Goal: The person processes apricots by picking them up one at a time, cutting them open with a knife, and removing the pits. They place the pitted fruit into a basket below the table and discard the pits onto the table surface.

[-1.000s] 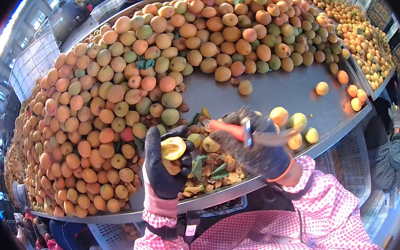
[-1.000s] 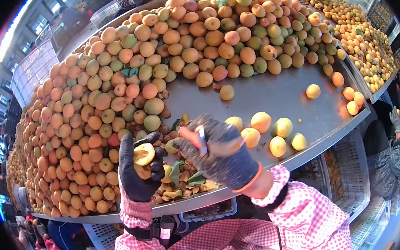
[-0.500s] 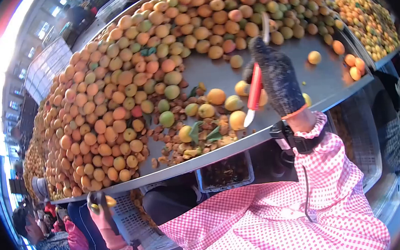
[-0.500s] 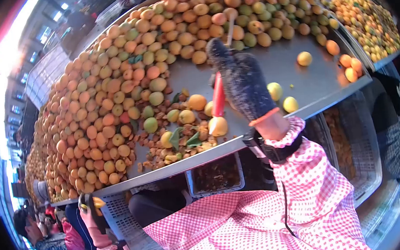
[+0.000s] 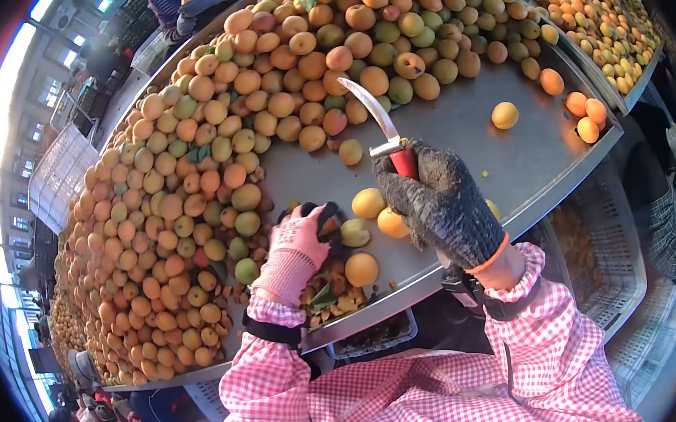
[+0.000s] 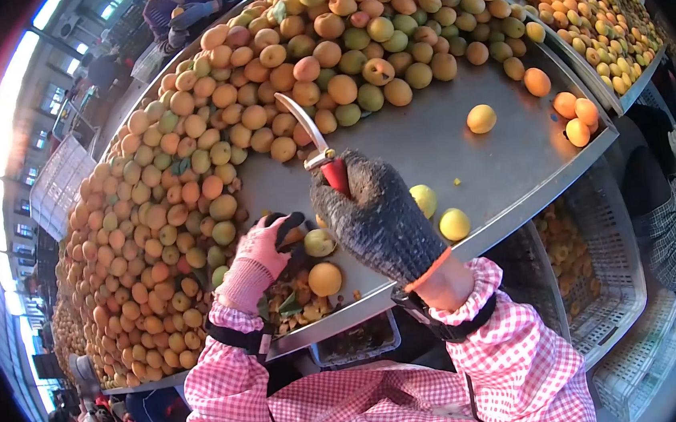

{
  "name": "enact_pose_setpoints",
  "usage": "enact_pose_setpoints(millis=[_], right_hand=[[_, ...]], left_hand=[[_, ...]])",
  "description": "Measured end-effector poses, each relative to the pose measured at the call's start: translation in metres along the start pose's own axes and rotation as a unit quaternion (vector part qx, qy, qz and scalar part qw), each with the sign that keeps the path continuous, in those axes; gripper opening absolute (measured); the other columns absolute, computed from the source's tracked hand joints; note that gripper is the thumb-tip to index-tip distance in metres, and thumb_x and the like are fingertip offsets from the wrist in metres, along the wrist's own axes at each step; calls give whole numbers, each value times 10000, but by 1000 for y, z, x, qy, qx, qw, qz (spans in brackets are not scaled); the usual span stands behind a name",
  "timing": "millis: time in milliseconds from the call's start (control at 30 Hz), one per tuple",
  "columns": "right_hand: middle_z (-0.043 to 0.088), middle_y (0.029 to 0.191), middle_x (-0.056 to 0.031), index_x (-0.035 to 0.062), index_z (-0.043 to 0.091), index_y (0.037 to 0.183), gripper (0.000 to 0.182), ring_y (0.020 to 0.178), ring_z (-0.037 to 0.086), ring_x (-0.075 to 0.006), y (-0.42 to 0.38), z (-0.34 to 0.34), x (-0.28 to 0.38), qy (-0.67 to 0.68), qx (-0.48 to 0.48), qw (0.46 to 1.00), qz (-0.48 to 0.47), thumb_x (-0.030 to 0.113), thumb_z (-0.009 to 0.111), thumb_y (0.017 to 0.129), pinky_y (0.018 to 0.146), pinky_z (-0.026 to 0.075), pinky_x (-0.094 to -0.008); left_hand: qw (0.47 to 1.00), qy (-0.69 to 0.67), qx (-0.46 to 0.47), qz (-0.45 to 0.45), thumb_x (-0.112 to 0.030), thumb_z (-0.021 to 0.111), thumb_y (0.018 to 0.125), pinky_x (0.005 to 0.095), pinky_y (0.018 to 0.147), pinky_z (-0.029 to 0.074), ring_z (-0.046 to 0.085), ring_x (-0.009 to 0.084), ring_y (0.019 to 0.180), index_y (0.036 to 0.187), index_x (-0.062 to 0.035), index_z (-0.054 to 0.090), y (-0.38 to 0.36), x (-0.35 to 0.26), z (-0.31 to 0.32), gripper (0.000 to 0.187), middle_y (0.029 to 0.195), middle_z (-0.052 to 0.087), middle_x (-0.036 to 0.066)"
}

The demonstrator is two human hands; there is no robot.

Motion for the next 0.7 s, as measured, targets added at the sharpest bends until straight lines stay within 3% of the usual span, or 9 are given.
enact_pose_setpoints(millis=[67,100,200,233,267,333,467,567,700], right_hand=[[561,663,-203,2,562,847,113,650,569,-389,-2,-3,-16,38,-50,984,166,102,593,804,552,442,-430],[549,676,24,33,581,951,195,556,498,-48,-3,1,-22,-34,-30,993,105,208,611,870,478,406,-232],[553,697,27,41,591,983,172,607,496,-42,-7,12,-17,86,-11,990,115,178,596,881,524,413,-219],[591,804,-162,1,562,1018,181,683,589,-325,-7,10,7,41,37,998,16,56,578,846,617,462,-383],[591,804,-162,1,562,1018,181,683,589,-325,-11,9,18,43,41,998,11,56,578,846,617,462,-383],[593,855,-124,8,540,1109,244,720,598,-232,-23,23,33,224,117,961,111,95,580,885,646,473,-344],[596,898,-135,11,533,1126,263,809,597,-197,-70,54,56,77,83,994,-7,150,575,907,698,471,-333],[568,760,-107,0,528,1061,231,676,571,-219,-129,73,76,200,161,954,155,172,568,912,625,467,-337],[557,692,-136,28,516,942,186,605,580,-287,-187,84,110,152,112,979,72,163,623,874,546,456,-349]], left_hand=[[999,15,17,-27,-169,736,683,392,970,403,467,331,1157,1248,-143,507,3,11,-4,611,1205,503,165],[999,36,-15,-22,-159,718,703,394,937,429,504,335,1108,1196,-113,551,-1,12,-9,523,1170,519,163],[982,-111,-131,-80,-155,707,717,358,841,483,568,333,1007,1171,-77,562,-35,33,-24,484,1118,567,161],[897,-401,-181,-33,-170,693,758,314,771,505,622,292,932,1135,-39,573,-49,44,-24,416,1056,618,144],[798,-578,-132,-108,-142,603,866,272,656,517,627,200,908,1133,-62,574,-80,28,-45,281,997,632,147],[770,-617,-160,-6,-78,627,841,250,602,520,642,181,845,1144,-46,544,-129,24,-54,316,987,639,140],[809,-389,-412,157,-66,640,826,294,568,537,659,291,792,1205,-27,472,-203,9,-37,416,981,642,173],[366,-924,-83,-78,-415,421,940,246,436,467,648,292,733,1173,13,517,-224,1,1,496,946,637,183],[373,-918,-76,-114,-473,410,940,202,346,357,526,189,479,1020,-21,563,-249,-20,10,484,791,626,151]])
Point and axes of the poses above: each hand's wrist, its own y-axis towards the middle knuckle, its own z-axis out of the palm, x = y × z, the point moved 6 cm from there along y, towards the middle knuckle
